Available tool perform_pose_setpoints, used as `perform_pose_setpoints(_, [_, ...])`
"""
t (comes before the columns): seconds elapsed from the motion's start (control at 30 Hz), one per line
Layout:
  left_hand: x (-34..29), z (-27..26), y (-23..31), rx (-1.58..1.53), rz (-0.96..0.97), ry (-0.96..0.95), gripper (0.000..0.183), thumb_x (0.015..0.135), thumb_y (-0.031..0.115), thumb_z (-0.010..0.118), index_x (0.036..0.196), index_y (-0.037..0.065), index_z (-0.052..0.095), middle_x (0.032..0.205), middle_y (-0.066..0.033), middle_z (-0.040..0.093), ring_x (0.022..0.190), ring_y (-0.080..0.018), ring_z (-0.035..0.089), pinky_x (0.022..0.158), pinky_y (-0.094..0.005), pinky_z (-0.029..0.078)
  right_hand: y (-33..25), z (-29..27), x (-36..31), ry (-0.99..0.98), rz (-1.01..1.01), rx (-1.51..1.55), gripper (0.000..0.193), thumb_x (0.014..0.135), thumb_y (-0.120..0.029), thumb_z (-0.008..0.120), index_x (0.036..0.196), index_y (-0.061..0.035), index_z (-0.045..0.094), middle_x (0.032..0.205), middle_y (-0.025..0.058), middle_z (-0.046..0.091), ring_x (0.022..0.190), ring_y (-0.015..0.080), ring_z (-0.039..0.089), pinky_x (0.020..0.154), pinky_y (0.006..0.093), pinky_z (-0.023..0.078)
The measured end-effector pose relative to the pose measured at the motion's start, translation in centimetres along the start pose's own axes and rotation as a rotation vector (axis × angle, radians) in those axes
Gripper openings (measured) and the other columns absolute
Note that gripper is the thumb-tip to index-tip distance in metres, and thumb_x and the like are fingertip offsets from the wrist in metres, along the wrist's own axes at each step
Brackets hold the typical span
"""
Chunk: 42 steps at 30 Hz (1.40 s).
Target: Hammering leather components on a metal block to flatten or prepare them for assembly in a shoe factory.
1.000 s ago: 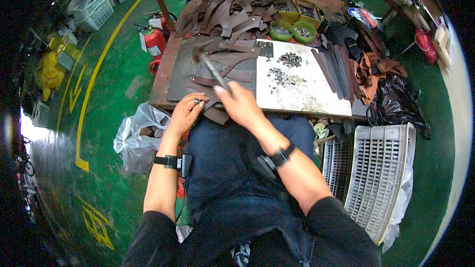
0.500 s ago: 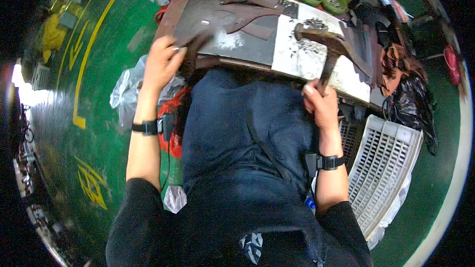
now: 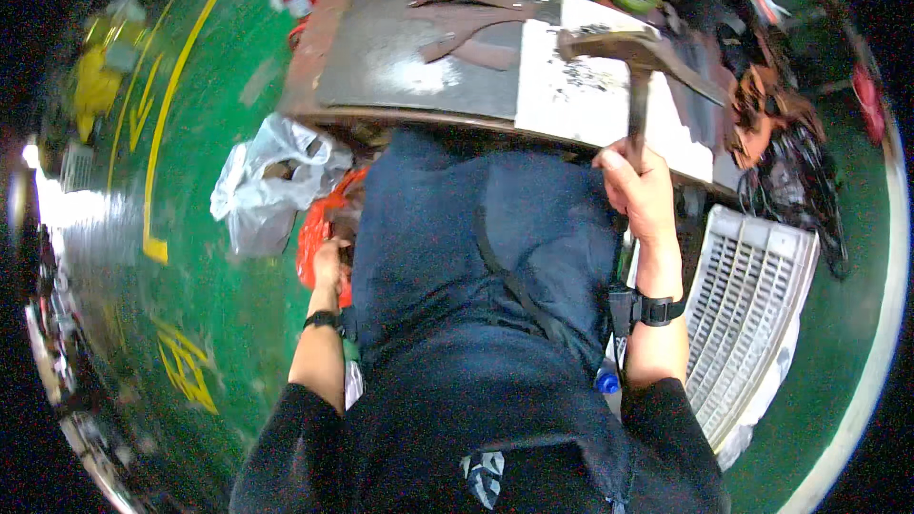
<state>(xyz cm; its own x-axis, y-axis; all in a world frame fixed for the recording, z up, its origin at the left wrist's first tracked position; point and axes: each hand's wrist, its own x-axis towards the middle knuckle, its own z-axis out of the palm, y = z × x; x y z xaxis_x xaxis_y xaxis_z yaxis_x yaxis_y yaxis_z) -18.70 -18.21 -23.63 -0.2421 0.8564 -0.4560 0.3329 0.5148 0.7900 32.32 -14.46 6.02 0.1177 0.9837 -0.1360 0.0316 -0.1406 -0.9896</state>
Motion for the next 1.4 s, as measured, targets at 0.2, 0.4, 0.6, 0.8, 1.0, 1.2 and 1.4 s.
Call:
perform_pose_setpoints(0.2, [2.7,-4.1,16.0,-0.035,0.3,0.076,0.019,0.099,0.018,0.051,0.097,0.004,0.064,0.083,-0.0013,0.061,0.074,-0.0101,0.055,0.068,-0.0268,0.048,5.2,-1.2,-1.9,0.062,0.175,-0.21,0.026,0.087,-0.029,0.073,0.085,-0.0056,0.063,0.062,-0.0078,0.046,0.053,0.0036,0.04,0.047,0.0233,0.031])
perform_pose_setpoints(0.4, [2.0,4.1,35.8,0.234,0.947,-0.003,0.029,0.091,0.02,0.061,0.117,0.007,0.064,0.084,-0.0104,0.066,0.079,-0.0218,0.063,0.074,-0.0344,0.049,5.1,0.0,-1.5,0.024,0.083,-0.535,0.038,0.086,-0.034,0.074,0.072,-0.0029,0.058,0.06,-0.004,0.044,0.062,0.0061,0.04,0.054,0.0293,0.034])
perform_pose_setpoints(0.6, [4.6,11.3,40.7,0.823,1.031,0.013,0.044,0.087,0.034,0.064,0.127,0.016,0.058,0.097,-0.017,0.07,0.093,-0.036,0.067,0.079,-0.0465,0.052,5.4,0.1,-1.3,-0.002,0.056,-0.354,0.038,0.086,-0.034,0.074,0.07,-0.0041,0.056,0.06,-0.004,0.042,0.061,0.006,0.04,0.055,0.0293,0.034])
perform_pose_setpoints(0.8, [1.8,9.3,38.6,0.845,0.989,-0.011,0.039,0.088,0.031,0.063,0.123,0.014,0.06,0.098,-0.0169,0.07,0.093,-0.0349,0.067,0.08,-0.045,0.052,5.9,-1.5,-2.0,0.042,0.058,-0.397,0.039,0.086,-0.034,0.075,0.069,-0.0051,0.056,0.059,-0.0049,0.041,0.061,0.0052,0.039,0.054,0.0277,0.033])
perform_pose_setpoints(1.0, [2.1,4.8,37.9,0.338,1.04,-0.079,0.029,0.098,0.018,0.05,0.115,0.0,0.065,0.108,-0.0164,0.064,0.104,-0.0259,0.061,0.092,-0.0344,0.045,4.9,-1.3,-1.6,-0.024,0.102,-0.31,0.035,0.088,-0.032,0.072,0.073,-0.0047,0.058,0.063,-0.0063,0.043,0.063,0.005,0.04,0.056,0.0271,0.034])
perform_pose_setpoints(1.2, [2.9,5.6,38.6,0.031,0.753,-0.206,0.032,0.105,0.03,0.048,0.109,0.004,0.067,0.068,0.0008,0.053,0.062,-0.0083,0.05,0.057,-0.0236,0.042,6.5,-1.4,-1.7,-0.007,0.063,-0.336,0.032,0.089,-0.031,0.071,0.075,-0.0045,0.059,0.063,-0.0067,0.043,0.064,0.0053,0.041,0.056,0.0271,0.034])
perform_pose_setpoints(1.4, [4.8,8.0,35.7,0.109,0.964,-0.112,0.03,0.103,0.028,0.05,0.093,0.004,0.065,0.066,-0.0013,0.051,0.059,-0.011,0.048,0.056,-0.0269,0.039,5.7,-0.9,-1.6,-0.016,0.066,-0.363,0.031,0.089,-0.031,0.072,0.077,-0.0043,0.061,0.063,-0.0073,0.043,0.064,0.005,0.041,0.056,0.0272,0.034])
